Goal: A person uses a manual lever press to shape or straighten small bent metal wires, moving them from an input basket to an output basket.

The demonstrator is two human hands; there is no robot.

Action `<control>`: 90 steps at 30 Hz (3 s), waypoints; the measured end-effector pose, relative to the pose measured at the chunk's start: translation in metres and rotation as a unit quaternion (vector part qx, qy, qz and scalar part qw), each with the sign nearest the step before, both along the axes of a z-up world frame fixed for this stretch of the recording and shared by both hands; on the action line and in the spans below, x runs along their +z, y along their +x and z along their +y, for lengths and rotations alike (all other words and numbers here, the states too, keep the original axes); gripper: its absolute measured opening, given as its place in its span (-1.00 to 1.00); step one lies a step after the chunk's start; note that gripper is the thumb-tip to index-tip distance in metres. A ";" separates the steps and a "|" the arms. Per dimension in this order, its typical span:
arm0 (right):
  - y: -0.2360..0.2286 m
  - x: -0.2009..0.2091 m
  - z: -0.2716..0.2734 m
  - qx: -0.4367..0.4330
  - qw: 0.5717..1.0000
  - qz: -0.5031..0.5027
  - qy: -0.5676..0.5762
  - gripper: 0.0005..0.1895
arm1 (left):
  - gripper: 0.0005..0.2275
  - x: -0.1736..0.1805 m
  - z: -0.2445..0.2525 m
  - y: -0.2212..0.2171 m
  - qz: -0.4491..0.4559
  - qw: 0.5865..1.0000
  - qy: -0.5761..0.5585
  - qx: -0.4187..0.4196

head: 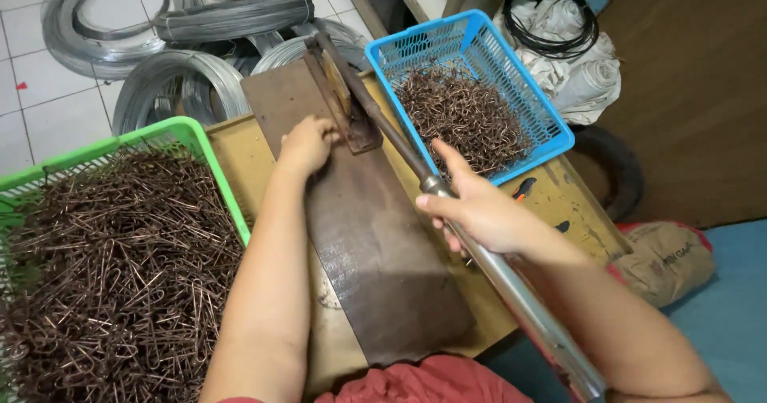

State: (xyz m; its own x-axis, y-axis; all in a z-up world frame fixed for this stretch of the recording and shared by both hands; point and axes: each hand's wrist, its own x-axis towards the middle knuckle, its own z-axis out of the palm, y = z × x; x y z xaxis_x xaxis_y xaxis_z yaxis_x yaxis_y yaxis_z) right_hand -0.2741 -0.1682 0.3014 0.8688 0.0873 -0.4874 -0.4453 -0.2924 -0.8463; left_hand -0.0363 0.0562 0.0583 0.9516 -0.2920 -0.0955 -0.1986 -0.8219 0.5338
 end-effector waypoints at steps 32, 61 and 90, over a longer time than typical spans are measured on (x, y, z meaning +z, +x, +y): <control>-0.031 -0.188 -0.003 -0.070 0.994 -0.003 -0.080 -0.15 | -0.76 0.076 -0.033 -0.063 0.254 0.843 -0.475 -0.008; -0.034 -0.229 -0.008 -0.057 0.995 -0.021 -0.076 -0.34 | -0.70 0.132 -0.112 -0.158 0.004 0.916 -0.255 -0.309; -0.030 -0.244 -0.035 -0.070 0.995 -0.059 0.035 -0.30 | -0.73 0.063 0.187 -0.143 -0.009 0.961 0.164 0.223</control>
State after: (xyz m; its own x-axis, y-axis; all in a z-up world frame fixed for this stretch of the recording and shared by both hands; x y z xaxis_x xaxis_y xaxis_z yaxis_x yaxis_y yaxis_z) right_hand -0.3037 -0.2028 0.0571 0.9255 -0.0083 -0.3787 -0.3743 -0.1735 -0.9109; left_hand -0.1798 0.2435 0.1210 0.9775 0.1880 -0.0959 0.2056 -0.9507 0.2320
